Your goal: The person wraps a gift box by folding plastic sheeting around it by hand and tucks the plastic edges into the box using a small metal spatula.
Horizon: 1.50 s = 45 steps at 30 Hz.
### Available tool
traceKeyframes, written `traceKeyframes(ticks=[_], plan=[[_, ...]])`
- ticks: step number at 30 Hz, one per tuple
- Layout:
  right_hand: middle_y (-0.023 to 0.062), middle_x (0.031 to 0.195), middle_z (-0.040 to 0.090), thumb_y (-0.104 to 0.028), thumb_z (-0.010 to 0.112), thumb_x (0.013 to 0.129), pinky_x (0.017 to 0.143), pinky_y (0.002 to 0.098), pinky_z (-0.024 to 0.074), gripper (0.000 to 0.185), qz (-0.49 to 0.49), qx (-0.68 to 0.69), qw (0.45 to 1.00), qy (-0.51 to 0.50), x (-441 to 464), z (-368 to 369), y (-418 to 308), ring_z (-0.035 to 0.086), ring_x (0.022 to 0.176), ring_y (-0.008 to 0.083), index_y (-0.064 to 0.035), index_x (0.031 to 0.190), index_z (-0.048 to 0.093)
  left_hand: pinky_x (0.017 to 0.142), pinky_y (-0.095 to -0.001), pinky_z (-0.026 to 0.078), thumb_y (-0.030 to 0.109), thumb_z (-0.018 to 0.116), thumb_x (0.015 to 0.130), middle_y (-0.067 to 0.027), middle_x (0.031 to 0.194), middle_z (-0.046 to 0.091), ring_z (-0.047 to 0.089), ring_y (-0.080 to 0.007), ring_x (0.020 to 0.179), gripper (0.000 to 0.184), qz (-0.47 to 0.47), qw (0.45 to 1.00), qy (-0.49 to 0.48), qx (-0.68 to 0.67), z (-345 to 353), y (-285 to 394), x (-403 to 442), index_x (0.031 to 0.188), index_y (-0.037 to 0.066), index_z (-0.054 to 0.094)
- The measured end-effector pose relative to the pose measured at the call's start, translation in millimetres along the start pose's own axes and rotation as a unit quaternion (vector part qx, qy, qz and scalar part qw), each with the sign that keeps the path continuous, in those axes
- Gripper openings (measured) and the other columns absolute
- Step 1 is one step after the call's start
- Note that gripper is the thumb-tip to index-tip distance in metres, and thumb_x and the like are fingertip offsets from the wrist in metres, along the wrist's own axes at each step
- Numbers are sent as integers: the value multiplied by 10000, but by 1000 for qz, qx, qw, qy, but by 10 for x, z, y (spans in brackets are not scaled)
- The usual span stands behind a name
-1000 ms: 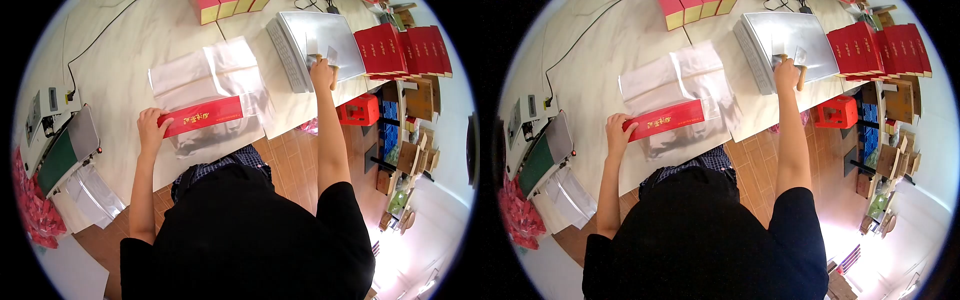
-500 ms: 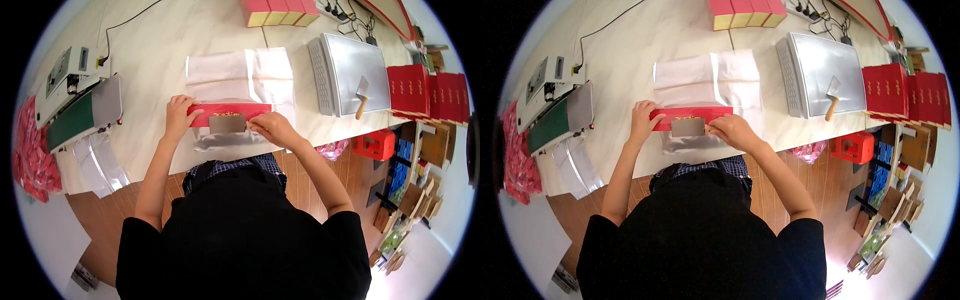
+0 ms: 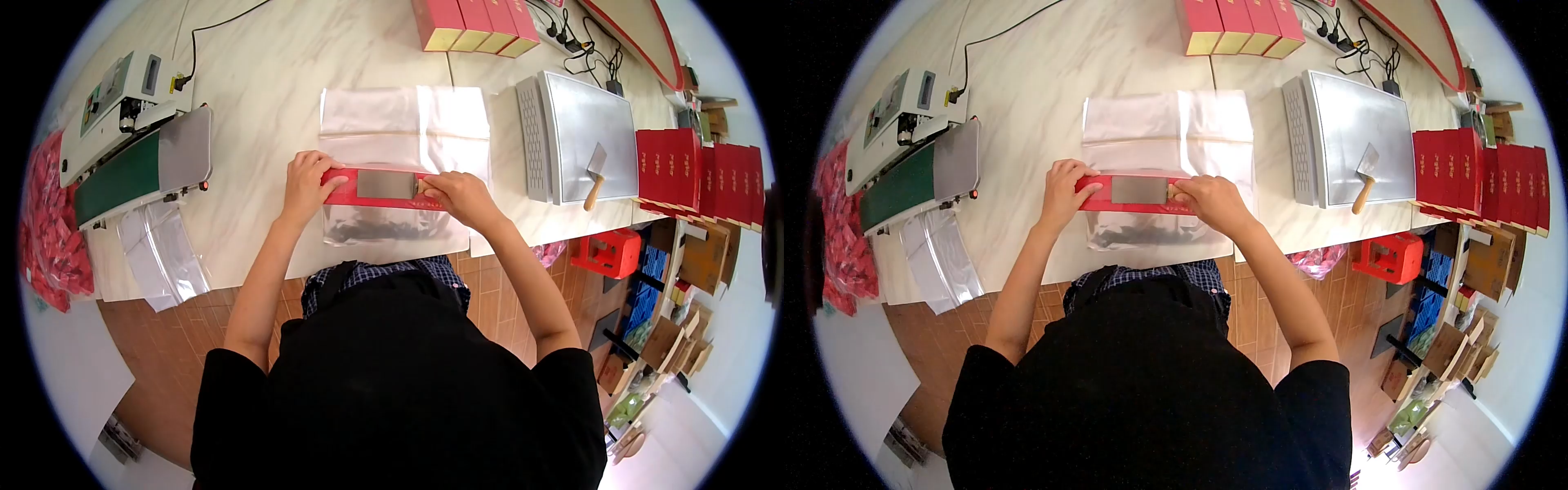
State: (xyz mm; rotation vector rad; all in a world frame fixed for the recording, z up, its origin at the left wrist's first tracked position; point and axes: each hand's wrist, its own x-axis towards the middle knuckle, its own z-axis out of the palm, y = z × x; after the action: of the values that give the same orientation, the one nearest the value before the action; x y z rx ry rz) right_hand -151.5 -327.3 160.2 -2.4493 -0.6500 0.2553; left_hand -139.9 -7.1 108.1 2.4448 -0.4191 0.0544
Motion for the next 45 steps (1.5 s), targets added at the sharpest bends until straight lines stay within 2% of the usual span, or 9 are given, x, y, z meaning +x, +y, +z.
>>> traceKeyframes(ticks=[8, 11, 13, 15, 18, 19, 25, 27, 45], plan=[[117, 854, 687, -202, 638, 908, 700, 414, 508, 164, 65, -51, 996, 31, 24, -27, -27, 647, 790, 316, -68, 989, 688, 920, -403, 395, 270, 777, 771, -30, 988, 630, 537, -260, 1053, 247, 16, 1000, 12, 3, 22, -21, 2, 960, 120, 725], [143, 833, 674, -225, 603, 945, 685, 433, 501, 189, 80, -51, 989, 110, -22, 155, -36, 643, 769, 341, -68, 1034, 659, 919, -403, 395, 267, 778, 770, -30, 985, 628, 536, -262, 1052, 249, 17, 1000, 12, 3, 20, -16, -6, 965, 122, 724], [163, 750, 653, -257, 569, 971, 634, 480, 498, 192, 179, -14, 963, 199, -108, 304, -205, 640, 726, 370, -73, 1024, 586, 920, -403, 396, 273, 777, 776, -32, 991, 629, 535, -264, 1054, 253, 12, 1000, 12, 5, 17, -7, -10, 969, 120, 721], [246, 774, 646, -307, 490, 1023, 601, 549, 470, 262, 224, 80, 957, 168, -261, 444, -457, 628, 706, 454, -64, 1121, 496, 922, -404, 396, 272, 775, 780, -33, 993, 630, 534, -265, 1056, 250, 7, 1000, 10, 5, 7, -3, -22, 969, 119, 719], [277, 750, 635, -291, 457, 1031, 612, 585, 458, 267, 249, 148, 949, 126, -449, 639, -956, 623, 704, 482, -47, 1136, 477, 921, -406, 396, 273, 774, 782, -29, 999, 632, 534, -263, 1061, 244, 3, 1000, 10, 4, 19, 5, -17, 966, 123, 717], [289, 810, 645, -265, 457, 1029, 666, 575, 462, 280, 283, 138, 947, 64, -513, 724, -1041, 624, 755, 494, -30, 1180, 464, 919, -407, 397, 275, 774, 779, -25, 1003, 633, 535, -260, 1064, 242, -4, 1000, 13, 7, 21, 20, -13, 962, 128, 716], [222, 692, 651, -264, 475, 1019, 537, 517, 494, 240, 345, -12, 938, 38, -595, 954, -1131, 638, 603, 428, -24, 1007, 468, 924, -409, 399, 274, 767, 796, -26, 1019, 634, 536, -264, 1070, 236, 2, 1000, -6, 6, -21, 28, 3, 979, 136, 713], [189, 623, 635, -274, 469, 1020, 494, 497, 495, 248, 360, -56, 928, 82, -591, 946, -1107, 638, 556, 400, -39, 942, 451, 924, -410, 399, 277, 765, 797, -28, 1019, 634, 536, -264, 1070, 239, 7, 1000, -11, 14, -1, 2, -3, 982, 136, 712], [204, 673, 668, -331, 409, 1036, 573, 508, 528, 316, 495, -119, 858, 66, -729, 788, -894, 672, 620, 406, -18, 1012, 448, 919, -417, 405, 272, 760, 799, -37, 1001, 639, 541, -274, 1059, 228, 14, 1000, 0, 4, 10, -23, 3, 958, 119, 701]])
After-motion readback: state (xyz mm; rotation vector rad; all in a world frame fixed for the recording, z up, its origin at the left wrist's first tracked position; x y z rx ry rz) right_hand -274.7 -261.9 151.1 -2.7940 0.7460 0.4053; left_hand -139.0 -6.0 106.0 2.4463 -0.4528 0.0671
